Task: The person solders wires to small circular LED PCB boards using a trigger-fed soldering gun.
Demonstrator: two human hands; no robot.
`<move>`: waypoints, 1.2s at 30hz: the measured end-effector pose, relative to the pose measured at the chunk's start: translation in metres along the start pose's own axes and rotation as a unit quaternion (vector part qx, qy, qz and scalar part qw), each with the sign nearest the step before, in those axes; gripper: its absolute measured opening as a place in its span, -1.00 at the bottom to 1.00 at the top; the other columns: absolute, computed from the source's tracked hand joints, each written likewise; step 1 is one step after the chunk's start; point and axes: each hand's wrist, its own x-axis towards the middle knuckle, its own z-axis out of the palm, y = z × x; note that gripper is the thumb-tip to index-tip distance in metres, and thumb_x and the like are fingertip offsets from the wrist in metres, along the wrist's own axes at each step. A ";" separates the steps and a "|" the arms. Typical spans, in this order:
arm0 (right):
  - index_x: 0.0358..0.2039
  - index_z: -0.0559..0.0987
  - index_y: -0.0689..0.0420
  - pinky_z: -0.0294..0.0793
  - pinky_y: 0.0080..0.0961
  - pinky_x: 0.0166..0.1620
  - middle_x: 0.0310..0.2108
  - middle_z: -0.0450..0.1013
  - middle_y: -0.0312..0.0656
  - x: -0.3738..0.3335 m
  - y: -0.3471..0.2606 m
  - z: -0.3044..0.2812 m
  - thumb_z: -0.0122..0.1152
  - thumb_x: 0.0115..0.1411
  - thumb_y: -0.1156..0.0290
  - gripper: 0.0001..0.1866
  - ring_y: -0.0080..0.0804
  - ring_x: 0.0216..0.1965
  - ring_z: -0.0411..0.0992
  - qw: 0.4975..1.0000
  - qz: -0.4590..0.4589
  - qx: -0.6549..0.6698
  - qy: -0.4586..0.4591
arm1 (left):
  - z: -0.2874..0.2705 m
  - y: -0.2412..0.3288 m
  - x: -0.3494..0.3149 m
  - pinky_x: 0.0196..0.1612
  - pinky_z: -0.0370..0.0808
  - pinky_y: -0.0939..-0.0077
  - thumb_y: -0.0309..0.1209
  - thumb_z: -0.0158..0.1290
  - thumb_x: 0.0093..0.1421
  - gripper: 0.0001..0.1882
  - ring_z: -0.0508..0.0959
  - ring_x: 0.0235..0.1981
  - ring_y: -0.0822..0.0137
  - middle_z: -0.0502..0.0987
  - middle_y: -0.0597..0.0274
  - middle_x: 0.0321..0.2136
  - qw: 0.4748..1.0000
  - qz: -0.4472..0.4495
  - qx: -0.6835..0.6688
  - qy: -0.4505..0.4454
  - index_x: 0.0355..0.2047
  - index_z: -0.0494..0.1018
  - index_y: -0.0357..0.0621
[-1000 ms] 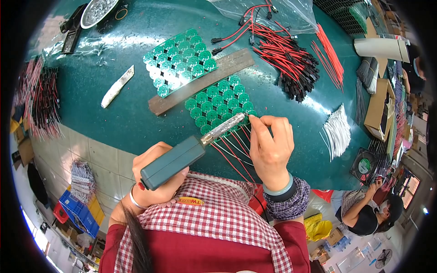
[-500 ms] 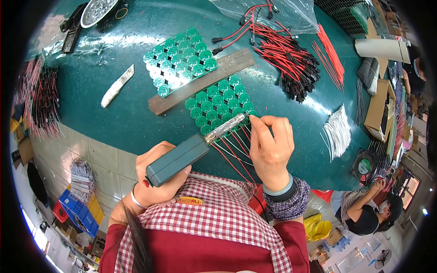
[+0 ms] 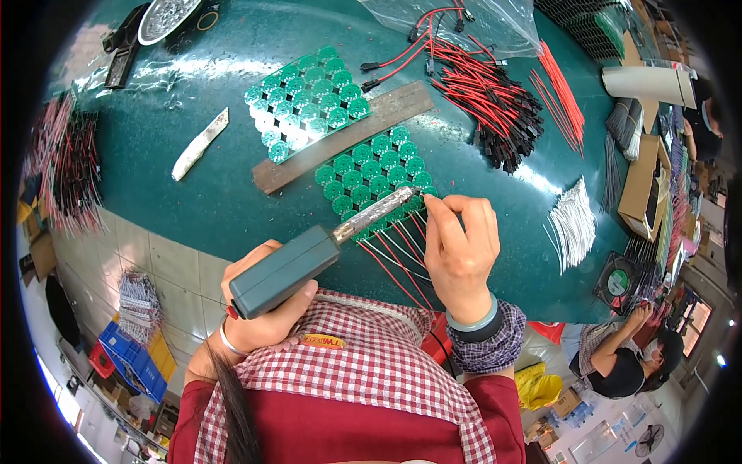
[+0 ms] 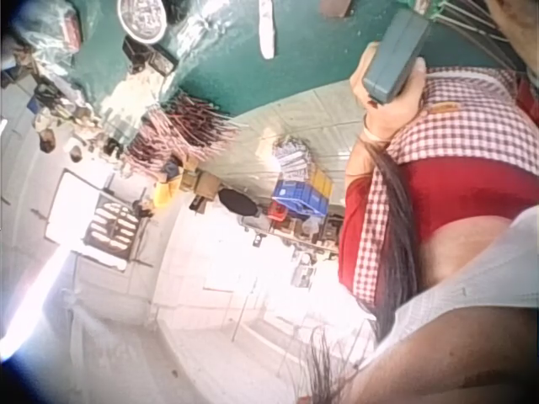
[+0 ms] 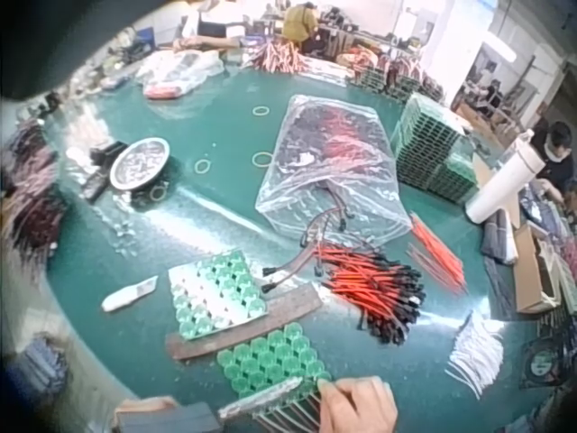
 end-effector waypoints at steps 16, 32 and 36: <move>-0.19 0.60 0.21 0.42 -0.33 -0.28 -0.30 0.44 -0.12 0.038 0.034 -0.027 0.31 0.05 0.63 -0.74 -0.19 -0.32 0.41 0.991 0.010 -0.103 0.083 | -0.003 0.003 -0.008 -0.31 0.53 0.51 -0.48 0.28 0.02 -0.72 0.60 -0.43 0.40 0.64 0.19 -0.40 0.994 -0.101 -0.042 0.029 -0.23 0.59 -0.27; -0.32 0.58 0.24 0.44 -0.32 -0.20 -0.35 0.45 -0.11 -0.011 0.036 -0.055 0.33 -0.01 0.66 -0.80 -0.15 -0.27 0.45 0.968 0.229 -0.095 -0.023 | -0.002 0.005 -0.002 -0.39 0.51 0.55 -0.51 0.29 0.04 -0.78 0.57 -0.50 0.47 0.63 0.23 -0.47 0.986 -0.145 -0.067 0.044 -0.28 0.60 -0.29; -0.25 0.56 0.21 0.41 -0.30 -0.18 -0.29 0.42 -0.07 0.010 0.036 -0.034 0.35 0.00 0.61 -0.73 -0.09 -0.23 0.41 0.989 0.141 0.032 -0.024 | -0.002 0.008 -0.003 -0.38 0.52 0.54 -0.52 0.28 0.04 -0.79 0.57 -0.49 0.47 0.63 0.23 -0.47 0.989 -0.133 -0.052 0.042 -0.28 0.59 -0.30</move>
